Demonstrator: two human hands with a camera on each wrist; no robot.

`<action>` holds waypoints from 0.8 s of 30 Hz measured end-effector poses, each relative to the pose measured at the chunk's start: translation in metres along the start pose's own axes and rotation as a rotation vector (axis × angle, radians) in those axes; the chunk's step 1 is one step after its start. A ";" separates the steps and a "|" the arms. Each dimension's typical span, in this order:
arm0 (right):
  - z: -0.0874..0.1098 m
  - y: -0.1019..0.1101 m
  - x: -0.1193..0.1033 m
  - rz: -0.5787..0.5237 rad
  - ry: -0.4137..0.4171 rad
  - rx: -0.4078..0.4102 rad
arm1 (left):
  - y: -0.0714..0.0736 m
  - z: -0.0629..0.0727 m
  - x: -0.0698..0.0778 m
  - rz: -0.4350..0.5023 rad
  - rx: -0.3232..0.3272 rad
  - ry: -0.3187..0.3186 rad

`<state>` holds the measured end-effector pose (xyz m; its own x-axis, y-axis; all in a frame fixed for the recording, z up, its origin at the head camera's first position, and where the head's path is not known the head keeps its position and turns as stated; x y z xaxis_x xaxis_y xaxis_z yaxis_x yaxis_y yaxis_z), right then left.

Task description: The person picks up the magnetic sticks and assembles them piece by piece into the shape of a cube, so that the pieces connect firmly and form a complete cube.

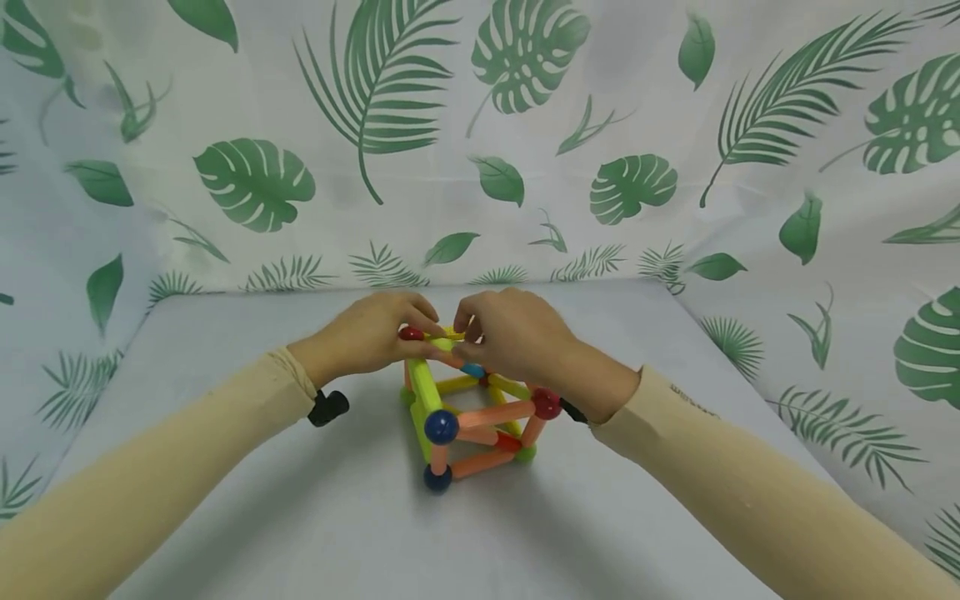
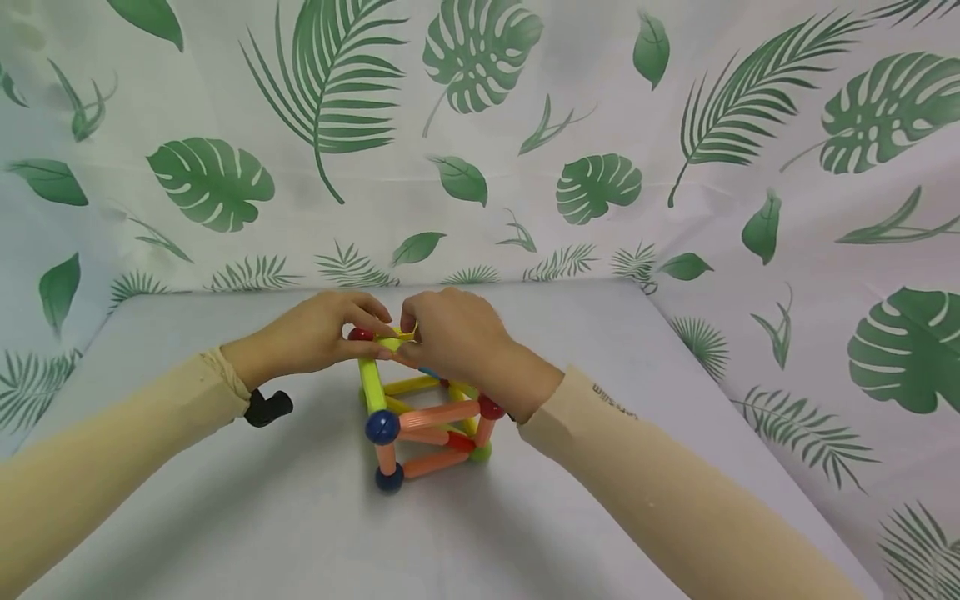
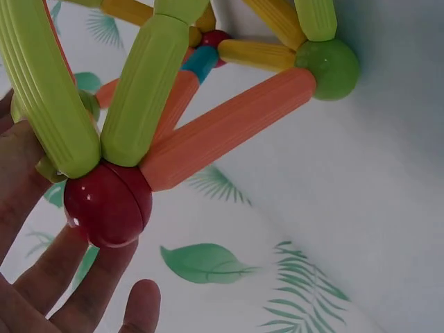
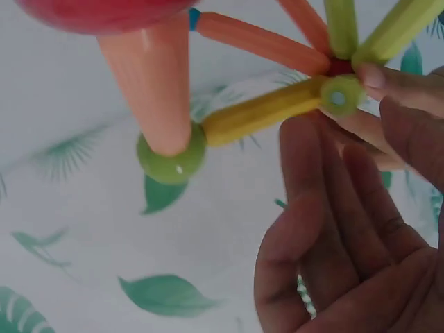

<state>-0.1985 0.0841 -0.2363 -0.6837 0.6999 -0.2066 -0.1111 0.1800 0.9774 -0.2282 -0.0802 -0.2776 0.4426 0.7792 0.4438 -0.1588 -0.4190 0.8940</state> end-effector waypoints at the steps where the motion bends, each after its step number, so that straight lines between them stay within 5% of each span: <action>1: 0.003 0.003 -0.003 0.058 0.001 0.003 | 0.000 -0.001 -0.001 0.000 -0.001 0.002; 5: 0.019 0.013 -0.021 0.181 0.026 0.044 | 0.000 -0.003 -0.004 0.022 -0.029 0.007; 17: 0.042 0.011 -0.077 0.156 0.256 0.187 | 0.003 0.002 -0.015 0.043 -0.084 0.012; 24: 0.036 -0.027 -0.105 0.059 0.393 -0.014 | 0.004 -0.003 -0.013 0.122 -0.135 0.030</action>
<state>-0.0972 0.0305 -0.2429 -0.9127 0.3908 -0.1193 -0.0710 0.1359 0.9882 -0.2373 -0.0900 -0.2796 0.3862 0.7408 0.5495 -0.3277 -0.4467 0.8325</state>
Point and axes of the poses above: each hand's wrist, its own z-axis away from the middle knuckle, its own y-axis out of the back of the hand, x = y × z, the point moved 4 cm from there along -z, towards the middle knuckle, and after that the axes turned 15 degrees about y, right-handed, at the moved point
